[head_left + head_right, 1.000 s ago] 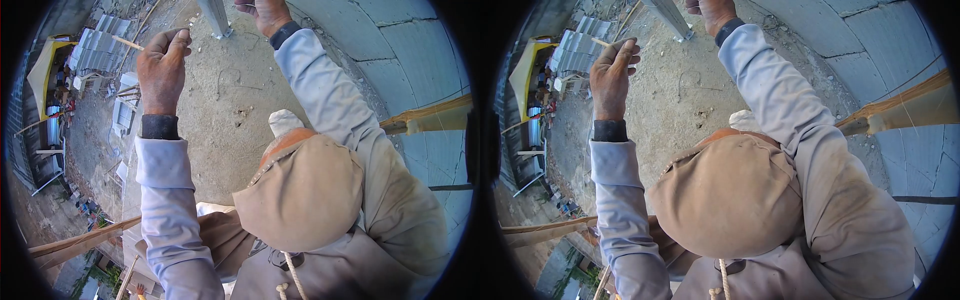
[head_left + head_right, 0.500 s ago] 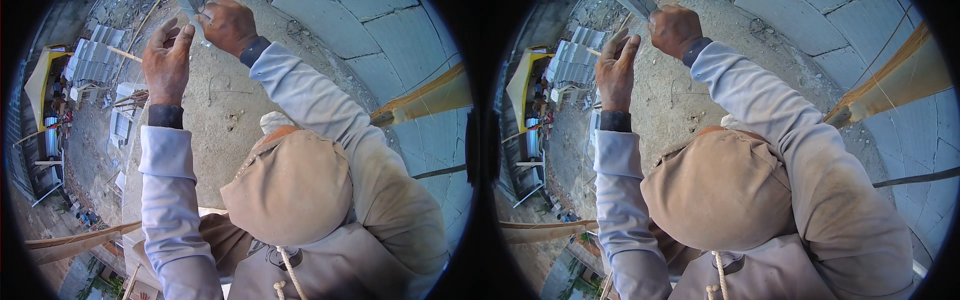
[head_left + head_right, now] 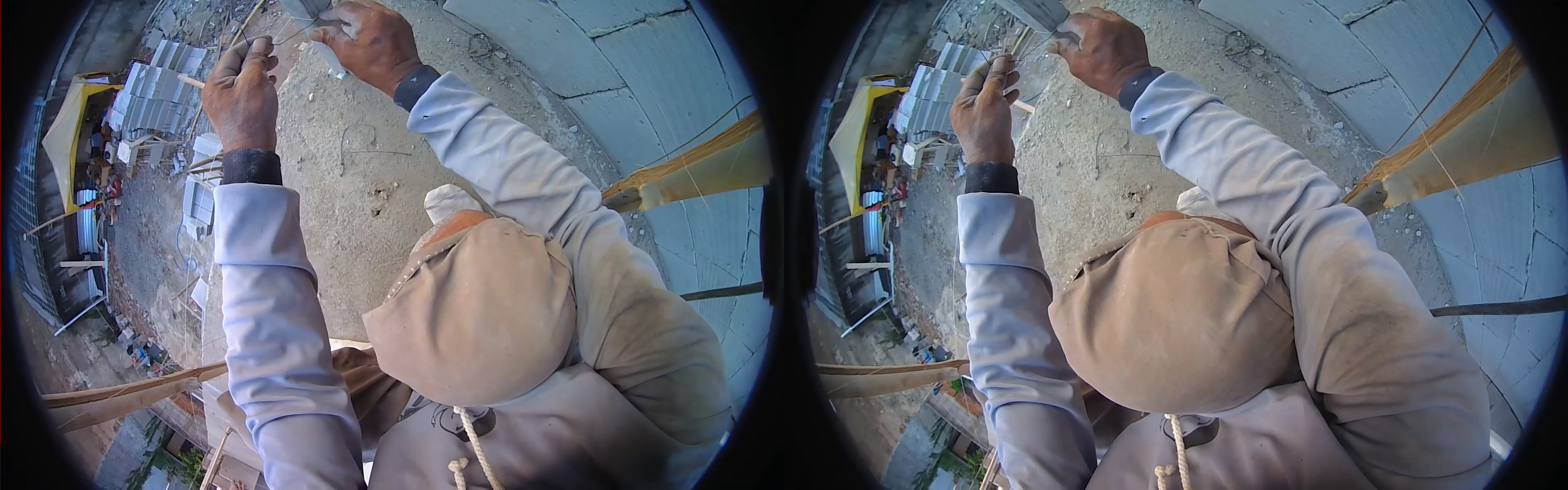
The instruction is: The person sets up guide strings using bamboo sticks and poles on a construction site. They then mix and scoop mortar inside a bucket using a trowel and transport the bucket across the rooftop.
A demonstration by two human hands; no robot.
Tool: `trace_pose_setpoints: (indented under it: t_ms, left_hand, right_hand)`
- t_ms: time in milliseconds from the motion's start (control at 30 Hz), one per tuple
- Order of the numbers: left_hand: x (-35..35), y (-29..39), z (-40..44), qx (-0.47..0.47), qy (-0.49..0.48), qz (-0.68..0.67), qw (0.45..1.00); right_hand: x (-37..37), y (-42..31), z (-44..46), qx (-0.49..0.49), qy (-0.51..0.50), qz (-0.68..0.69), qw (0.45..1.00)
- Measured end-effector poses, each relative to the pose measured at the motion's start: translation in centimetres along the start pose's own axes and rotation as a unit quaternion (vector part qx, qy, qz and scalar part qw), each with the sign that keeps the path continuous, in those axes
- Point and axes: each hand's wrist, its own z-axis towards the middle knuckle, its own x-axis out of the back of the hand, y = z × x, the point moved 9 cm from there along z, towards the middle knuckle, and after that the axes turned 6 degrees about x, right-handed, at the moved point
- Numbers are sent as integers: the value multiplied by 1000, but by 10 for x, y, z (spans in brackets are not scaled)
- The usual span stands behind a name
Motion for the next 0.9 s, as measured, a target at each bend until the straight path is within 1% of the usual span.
trace_pose_setpoints:
  t_ms: [133, 167, 267, 333, 367, 433, 533, 567, 667, 700, 767, 800, 867, 900]
  left_hand:
    - [6, 1, 4, 24, 45, -27, 998]
    - [6, 1, 7, 31, 42, -10, 999]
    - [9, 1, 17, 43, 35, 39, 998]
    - [10, 3, 21, 36, 37, 68, 996]
    - [11, 3, 23, 20, 45, 94, 994]
    - [14, 3, 27, -12, 66, 149, 986]
    - [10, 38, 5, -123, 149, 256, 947]
    - [5, 34, 7, -114, 120, 245, 955]
    - [-14, 38, 4, -164, 117, 349, 915]
    - [-22, 42, 2, -221, 117, 367, 896]
    - [-32, 41, 2, -225, 125, 411, 874]
    - [-37, 41, 3, -227, 129, 433, 863]
    - [-40, 38, 7, -219, 106, 381, 892]
    - [-40, 36, 8, -214, 95, 355, 905]
  right_hand:
    - [8, 6, 9, -36, 17, -1, 999]
    - [6, 11, 11, -44, 24, -3, 999]
    - [-3, 8, 19, 41, 11, 4, 999]
    - [-13, 15, 16, 13, -35, -12, 999]
    - [-18, 17, 15, 0, -57, -20, 998]
    - [-17, 15, 15, 6, -43, -38, 998]
    - [-16, 10, 17, 1, -32, -50, 998]
    - [-16, 9, 18, -2, -32, -53, 998]
    - [-13, 5, 18, 18, -8, -78, 997]
    - [-13, 5, 17, 17, -1, -101, 995]
    - [-12, 7, 14, 15, 13, -146, 989]
    - [-15, 10, 15, 12, 2, -147, 989]
    - [-21, 12, 15, 6, -23, -145, 989]
    - [-19, 8, 16, 20, -9, -127, 992]
